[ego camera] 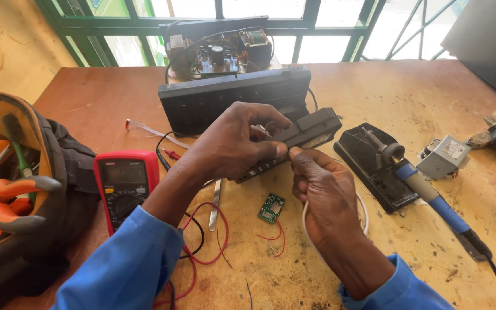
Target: Repairing the internal components of an electronic device by testing circuits with a multimeter and reassembling the internal boards and wiring.
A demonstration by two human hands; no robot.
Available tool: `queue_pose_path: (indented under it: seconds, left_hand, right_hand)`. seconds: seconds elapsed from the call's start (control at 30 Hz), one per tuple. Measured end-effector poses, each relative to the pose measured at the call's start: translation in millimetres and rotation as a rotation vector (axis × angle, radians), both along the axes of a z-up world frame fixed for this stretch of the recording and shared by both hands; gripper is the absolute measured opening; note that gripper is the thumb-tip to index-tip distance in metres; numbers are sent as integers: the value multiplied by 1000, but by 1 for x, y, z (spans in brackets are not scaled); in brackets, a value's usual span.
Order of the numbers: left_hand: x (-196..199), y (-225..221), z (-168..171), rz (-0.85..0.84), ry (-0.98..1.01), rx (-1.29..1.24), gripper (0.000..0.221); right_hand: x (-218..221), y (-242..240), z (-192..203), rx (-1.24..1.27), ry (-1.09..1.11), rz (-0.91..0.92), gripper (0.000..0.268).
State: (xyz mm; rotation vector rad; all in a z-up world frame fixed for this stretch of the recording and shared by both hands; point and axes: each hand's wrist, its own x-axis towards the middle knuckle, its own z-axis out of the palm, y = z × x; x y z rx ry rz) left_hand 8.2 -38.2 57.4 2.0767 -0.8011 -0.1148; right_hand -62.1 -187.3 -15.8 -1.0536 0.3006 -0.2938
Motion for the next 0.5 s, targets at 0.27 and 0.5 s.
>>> queue_pose_path:
  seconds: [0.27, 0.5]
  left_hand:
    - [10, 1, -11, -36, -29, -57, 35]
    - [8, 6, -11, -20, 16, -85, 35]
  right_hand:
    - [-8, 0, 21, -310, 13, -91, 18]
    - [-19, -1, 42, -503, 100, -23, 12]
